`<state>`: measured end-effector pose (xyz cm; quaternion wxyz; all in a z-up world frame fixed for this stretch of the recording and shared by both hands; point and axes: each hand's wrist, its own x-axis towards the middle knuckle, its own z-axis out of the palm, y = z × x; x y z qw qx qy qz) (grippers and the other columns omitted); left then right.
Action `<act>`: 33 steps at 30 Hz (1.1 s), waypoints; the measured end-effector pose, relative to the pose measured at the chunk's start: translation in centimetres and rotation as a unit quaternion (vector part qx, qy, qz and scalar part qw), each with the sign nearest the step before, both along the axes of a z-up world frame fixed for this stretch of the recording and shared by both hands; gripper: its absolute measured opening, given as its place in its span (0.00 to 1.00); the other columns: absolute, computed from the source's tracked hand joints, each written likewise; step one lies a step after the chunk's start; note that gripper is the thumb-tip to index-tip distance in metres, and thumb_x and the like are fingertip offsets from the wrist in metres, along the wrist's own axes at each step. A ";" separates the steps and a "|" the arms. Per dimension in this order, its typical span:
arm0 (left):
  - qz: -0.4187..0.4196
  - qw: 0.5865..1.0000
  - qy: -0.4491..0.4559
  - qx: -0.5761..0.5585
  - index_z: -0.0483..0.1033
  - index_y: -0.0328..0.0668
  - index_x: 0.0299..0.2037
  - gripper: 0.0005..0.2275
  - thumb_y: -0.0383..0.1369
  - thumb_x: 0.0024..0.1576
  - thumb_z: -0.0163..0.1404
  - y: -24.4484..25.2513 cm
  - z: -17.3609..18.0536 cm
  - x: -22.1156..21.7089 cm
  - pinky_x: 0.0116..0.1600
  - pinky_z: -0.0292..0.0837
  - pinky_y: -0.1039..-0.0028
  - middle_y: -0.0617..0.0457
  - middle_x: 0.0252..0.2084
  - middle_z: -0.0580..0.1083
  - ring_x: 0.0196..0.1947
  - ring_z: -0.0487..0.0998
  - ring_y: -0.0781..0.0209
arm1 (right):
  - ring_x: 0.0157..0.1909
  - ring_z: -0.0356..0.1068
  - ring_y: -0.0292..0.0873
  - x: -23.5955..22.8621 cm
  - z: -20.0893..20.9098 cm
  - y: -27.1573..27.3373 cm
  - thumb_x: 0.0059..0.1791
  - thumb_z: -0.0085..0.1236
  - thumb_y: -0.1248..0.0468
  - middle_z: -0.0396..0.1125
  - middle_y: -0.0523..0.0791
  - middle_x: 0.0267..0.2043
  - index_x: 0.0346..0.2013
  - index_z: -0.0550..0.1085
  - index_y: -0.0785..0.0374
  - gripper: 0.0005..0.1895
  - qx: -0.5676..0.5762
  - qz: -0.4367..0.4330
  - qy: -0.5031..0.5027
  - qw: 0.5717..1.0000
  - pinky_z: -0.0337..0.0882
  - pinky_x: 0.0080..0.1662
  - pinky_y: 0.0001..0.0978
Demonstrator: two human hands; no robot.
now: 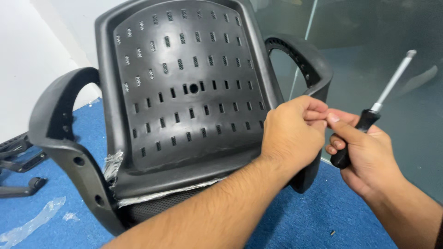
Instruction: The person assembles an office chair by attaching the backrest to the seat using a screwdriver. They insert screws into the backrest and tighten them to secure the connection.
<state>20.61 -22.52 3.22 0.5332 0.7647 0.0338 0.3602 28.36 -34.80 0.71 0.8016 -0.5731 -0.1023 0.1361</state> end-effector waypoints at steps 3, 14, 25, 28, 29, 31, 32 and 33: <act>0.072 0.995 0.052 0.049 0.81 0.43 0.41 0.08 0.32 0.53 0.54 2.3 1.0 0.1 0.49 0.81 0.68 0.51 0.36 0.82 0.40 0.86 0.55 | 0.26 0.59 0.30 0.5 0.4 0.4 0.55 0.54 0.66 0.73 0.45 0.41 0.47 0.73 0.67 0.09 0.023 0.004 -0.021 1.000 0.65 0.32 0.23; 0.071 0.910 0.398 0.092 0.74 0.45 0.55 0.18 0.35 0.53 0.55 4.0 2.6 -2.8 0.60 0.72 0.58 0.44 0.53 0.76 0.57 0.76 0.46 | 0.26 0.59 0.31 0.7 2.1 2.3 0.53 0.57 0.67 0.74 0.46 0.37 0.42 0.76 0.69 0.07 -0.106 -0.023 -0.045 0.993 0.63 0.29 0.25; 0.050 0.910 0.396 0.111 0.74 0.45 0.55 0.18 0.36 0.55 0.55 3.1 1.3 -3.1 0.61 0.71 0.58 0.48 0.55 0.76 0.59 0.75 0.49 | 0.27 0.61 0.33 0.5 0.5 2.1 0.50 0.63 0.65 0.72 0.43 0.33 0.41 0.76 0.67 0.08 -0.167 -0.056 -0.117 0.977 0.63 0.32 0.25; 0.052 0.916 0.376 0.128 0.74 0.44 0.55 0.18 0.36 0.55 0.55 2.9 0.6 -2.9 0.61 0.70 0.58 0.47 0.55 0.76 0.58 0.75 0.48 | 0.27 0.61 0.32 0.8 0.1 2.1 0.51 0.64 0.65 0.70 0.41 0.32 0.42 0.76 0.66 0.09 -0.153 -0.063 -0.132 0.977 0.63 0.32 0.25; 0.055 0.918 0.366 0.140 0.74 0.43 0.55 0.18 0.36 0.55 0.55 2.8 0.3 -2.9 0.61 0.70 0.58 0.47 0.55 0.76 0.58 0.75 0.49 | 0.28 0.62 0.32 0.8 -0.2 2.1 0.51 0.63 0.64 0.69 0.41 0.32 0.42 0.76 0.66 0.09 -0.140 -0.066 -0.128 0.980 0.63 0.32 0.25; 0.059 0.919 0.354 0.165 0.74 0.42 0.54 0.17 0.37 0.56 0.55 2.8 -0.1 -2.8 0.61 0.69 0.58 0.46 0.54 0.75 0.58 0.75 0.49 | 0.28 0.62 0.32 0.8 -0.5 2.2 0.52 0.63 0.64 0.68 0.40 0.31 0.43 0.76 0.66 0.09 -0.120 -0.066 -0.117 0.984 0.64 0.33 0.25; 0.061 0.918 0.350 0.177 0.74 0.42 0.54 0.17 0.37 0.56 0.55 2.8 -0.2 -2.7 0.60 0.69 0.58 0.46 0.54 0.75 0.57 0.75 0.48 | 0.28 0.62 0.32 0.9 -0.6 2.2 0.52 0.63 0.63 0.67 0.39 0.31 0.43 0.76 0.65 0.09 -0.114 -0.065 -0.111 0.985 0.64 0.33 0.24; 0.061 0.917 0.346 0.190 0.74 0.42 0.54 0.17 0.37 0.56 0.55 2.8 -0.4 -2.6 0.60 0.69 0.58 0.45 0.53 0.75 0.57 0.75 0.48 | 0.28 0.62 0.32 0.9 -0.6 2.1 0.52 0.63 0.63 0.67 0.39 0.30 0.43 0.76 0.65 0.09 -0.107 -0.064 -0.105 0.987 0.65 0.33 0.24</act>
